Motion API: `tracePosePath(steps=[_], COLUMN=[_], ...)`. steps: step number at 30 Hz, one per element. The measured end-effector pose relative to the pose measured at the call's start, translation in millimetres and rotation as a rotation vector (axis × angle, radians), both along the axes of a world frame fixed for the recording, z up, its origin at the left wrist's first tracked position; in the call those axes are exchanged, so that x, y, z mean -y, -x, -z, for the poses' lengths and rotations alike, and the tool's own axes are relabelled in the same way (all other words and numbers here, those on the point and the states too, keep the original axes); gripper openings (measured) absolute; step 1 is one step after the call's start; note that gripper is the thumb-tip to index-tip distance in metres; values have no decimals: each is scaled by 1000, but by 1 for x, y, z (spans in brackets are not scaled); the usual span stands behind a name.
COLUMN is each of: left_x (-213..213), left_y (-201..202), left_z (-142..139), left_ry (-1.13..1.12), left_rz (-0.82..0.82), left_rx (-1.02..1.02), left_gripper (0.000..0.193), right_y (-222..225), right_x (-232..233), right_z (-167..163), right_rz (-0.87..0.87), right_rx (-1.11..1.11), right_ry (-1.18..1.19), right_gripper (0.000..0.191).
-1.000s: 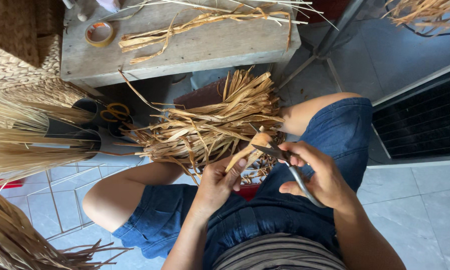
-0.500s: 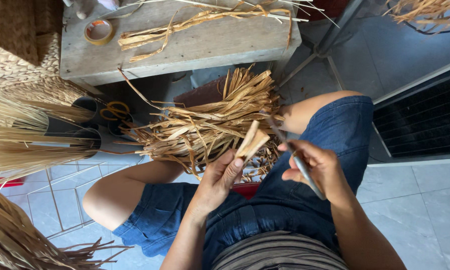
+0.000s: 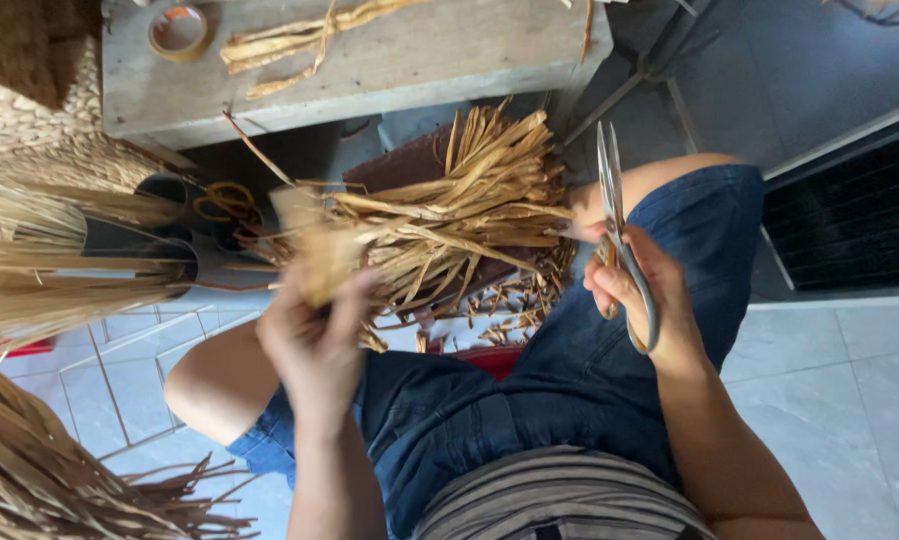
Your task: The person sits on a low stool with a bundle of dried palm-like leaves across their lap. They sort through the bundle, pull out individual leaves, and use scissors to trim off the hard stem ends and damaged parts, letting the cut pieces fall, and place trimmed leaves on the table.
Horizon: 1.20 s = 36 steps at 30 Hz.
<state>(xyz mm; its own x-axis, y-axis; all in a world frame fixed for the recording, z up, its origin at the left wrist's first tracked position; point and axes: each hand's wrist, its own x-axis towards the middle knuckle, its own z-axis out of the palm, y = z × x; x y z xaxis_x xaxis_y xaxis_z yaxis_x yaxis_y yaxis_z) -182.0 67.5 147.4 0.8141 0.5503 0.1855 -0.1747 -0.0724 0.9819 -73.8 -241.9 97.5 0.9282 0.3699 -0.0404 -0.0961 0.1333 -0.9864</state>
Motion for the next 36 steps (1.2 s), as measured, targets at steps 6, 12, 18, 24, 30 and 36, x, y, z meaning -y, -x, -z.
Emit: tracePosePath(steps=[6,12,18,24,30,36], left_x=[52,88,84,65,48,38], left_y=[-80,-117,-117,-93,-53,-29], left_z=[85,163,169,144,122,102], left_ry=[-785,-1280,-1241,88,192,244], left_rz=[316,451,330,382,362,362], left_rx=[-238,-411,-389,-368,-187,-89], left_gripper=[21,30,19,35,17,16], right_y=[1,-1,-1,3,10,18], right_x=[-5,4,4,9,8,6], right_z=[7,5,7,3,1,-4], right_rz=[-24,4,10,64,9,-159], right_rx=[-40,9,38,106,100,200], right_ry=[-61,-63,-86,-124,57,354], right_gripper=[42,41,40,43,52,71])
